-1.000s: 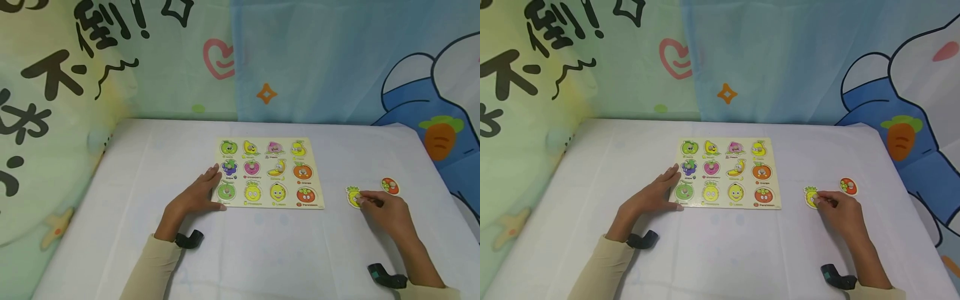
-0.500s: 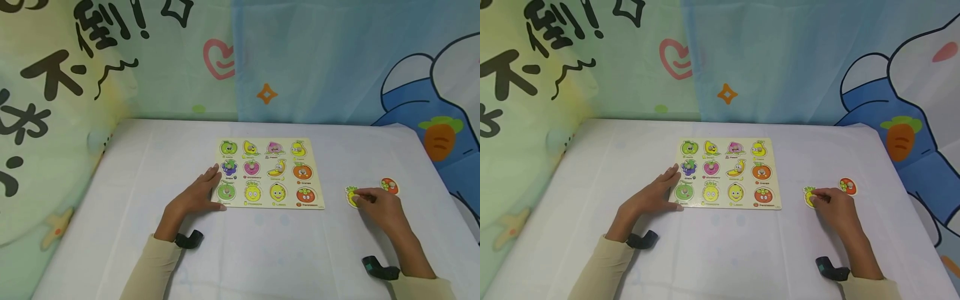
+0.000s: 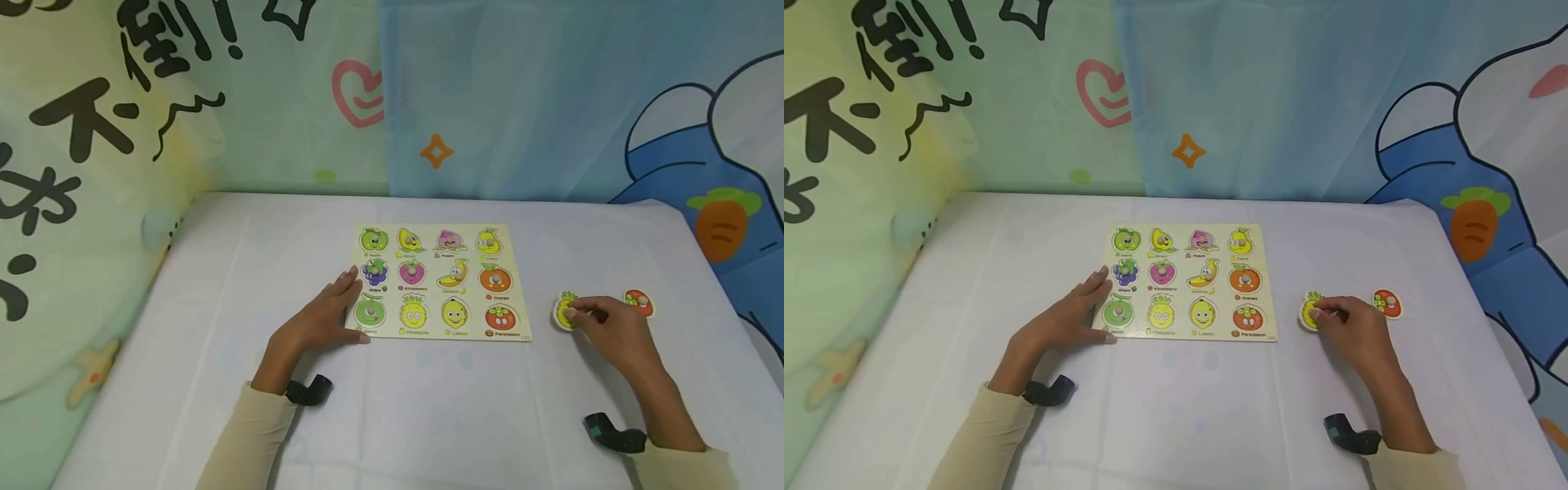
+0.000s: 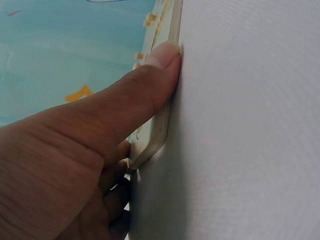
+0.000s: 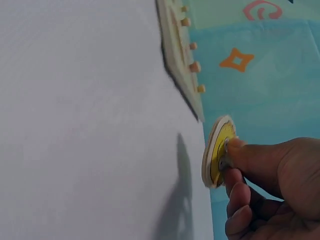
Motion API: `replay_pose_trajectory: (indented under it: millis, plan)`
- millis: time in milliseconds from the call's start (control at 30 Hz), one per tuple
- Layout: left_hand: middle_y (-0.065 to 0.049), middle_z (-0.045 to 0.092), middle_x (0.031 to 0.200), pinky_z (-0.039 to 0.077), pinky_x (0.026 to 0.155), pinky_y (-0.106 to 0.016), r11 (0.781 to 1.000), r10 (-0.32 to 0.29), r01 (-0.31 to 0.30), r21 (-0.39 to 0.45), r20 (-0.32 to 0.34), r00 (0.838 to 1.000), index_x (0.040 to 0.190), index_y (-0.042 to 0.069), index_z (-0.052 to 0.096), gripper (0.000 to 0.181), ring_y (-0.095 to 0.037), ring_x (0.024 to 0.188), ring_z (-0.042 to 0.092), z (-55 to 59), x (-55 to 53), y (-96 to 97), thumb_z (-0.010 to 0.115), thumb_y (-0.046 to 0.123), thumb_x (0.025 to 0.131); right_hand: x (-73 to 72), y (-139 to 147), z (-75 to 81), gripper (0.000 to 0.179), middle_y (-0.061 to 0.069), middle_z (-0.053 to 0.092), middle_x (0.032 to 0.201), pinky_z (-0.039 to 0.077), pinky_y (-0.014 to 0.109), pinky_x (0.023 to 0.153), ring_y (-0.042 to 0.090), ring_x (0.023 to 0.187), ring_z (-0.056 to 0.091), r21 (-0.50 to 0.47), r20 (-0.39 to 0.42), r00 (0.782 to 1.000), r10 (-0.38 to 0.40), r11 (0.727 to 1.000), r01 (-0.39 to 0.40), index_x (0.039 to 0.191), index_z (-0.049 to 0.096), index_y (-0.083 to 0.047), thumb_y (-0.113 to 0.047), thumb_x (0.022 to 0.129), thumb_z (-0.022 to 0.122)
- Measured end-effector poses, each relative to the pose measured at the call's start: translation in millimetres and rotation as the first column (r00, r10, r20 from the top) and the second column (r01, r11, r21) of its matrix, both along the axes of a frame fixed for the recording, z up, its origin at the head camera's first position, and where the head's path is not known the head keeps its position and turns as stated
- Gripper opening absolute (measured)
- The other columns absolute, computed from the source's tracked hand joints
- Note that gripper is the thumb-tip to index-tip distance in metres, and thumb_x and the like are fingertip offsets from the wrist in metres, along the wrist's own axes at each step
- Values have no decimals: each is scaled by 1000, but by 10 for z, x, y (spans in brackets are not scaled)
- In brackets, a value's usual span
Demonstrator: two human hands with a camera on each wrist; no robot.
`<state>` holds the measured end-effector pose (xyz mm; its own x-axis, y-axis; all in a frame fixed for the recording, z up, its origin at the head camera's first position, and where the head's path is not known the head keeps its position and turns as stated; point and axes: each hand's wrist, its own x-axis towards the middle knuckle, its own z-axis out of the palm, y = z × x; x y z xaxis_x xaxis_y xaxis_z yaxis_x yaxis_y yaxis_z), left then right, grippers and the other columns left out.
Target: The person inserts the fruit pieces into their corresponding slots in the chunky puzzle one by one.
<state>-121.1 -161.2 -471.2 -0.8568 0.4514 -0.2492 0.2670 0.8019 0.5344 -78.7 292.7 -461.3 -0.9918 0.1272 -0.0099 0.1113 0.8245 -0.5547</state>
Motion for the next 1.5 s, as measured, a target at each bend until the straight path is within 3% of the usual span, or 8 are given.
replay_pose_trajectory:
  millis: [200,433,567,633,800,867,1333,1500]
  plan:
    - [4,2,162,8,118,-32,1000,1,-1,-8,23,1000,155,12,22,108,-15,147,0,-28,11,-1,84,44,73,-95,-112,-44,30,15,66,96,44,24,52,24,79,50,-102,-42,999,26,994,-30,109,70,-1,-26,93,68]
    - [2,2,162,9,118,-33,1000,0,0,-3,8,1000,155,10,23,107,-17,148,1,-2,2,5,85,41,73,-369,-62,-546,43,3,68,102,45,19,62,18,84,52,-131,-148,988,35,990,-55,110,72,-14,-51,90,64]
    - [3,2,162,8,118,-32,1000,2,-1,-16,12,1000,155,10,23,107,-16,147,1,17,-4,0,85,42,74,-450,-185,-651,40,-1,67,101,45,19,62,17,84,51,-168,-162,986,49,983,-77,109,73,-19,-53,88,65]
    - [4,1,162,8,118,-32,1000,6,-6,-22,15,1000,155,11,22,107,-15,147,0,19,-4,-4,85,42,74,-435,-336,-550,37,0,67,99,45,20,60,18,82,51,-198,-163,984,71,975,-103,108,73,-17,-48,89,67]
    - [4,2,162,8,118,-32,1000,8,-8,-7,5,1000,155,11,23,107,-15,147,1,8,-10,2,85,42,73,-321,-820,-112,21,8,70,94,45,23,56,21,77,53,-289,-137,985,102,947,-138,102,76,-7,-24,88,74]
    - [4,2,162,8,118,-32,1000,5,-5,-6,1,1000,155,11,23,107,-15,147,1,-4,-14,7,85,42,73,-302,-974,-23,17,9,70,93,45,22,56,21,76,54,-304,-118,986,118,941,-149,100,76,-5,-16,87,75]
    - [4,3,162,9,118,-32,1000,6,-6,-8,-9,1000,154,11,25,107,-15,147,2,-29,-22,13,86,42,72,-348,-1552,-23,14,4,66,81,41,25,58,19,71,51,-333,-104,978,181,920,-206,94,77,-4,-14,84,78]
    - [5,3,162,9,117,-31,1000,10,-10,-10,-11,1000,154,11,25,107,-14,147,2,-24,-20,9,86,42,72,-340,-1665,-37,11,3,67,78,41,25,56,19,67,51,-370,-100,970,224,896,-245,91,77,-5,-13,83,78]
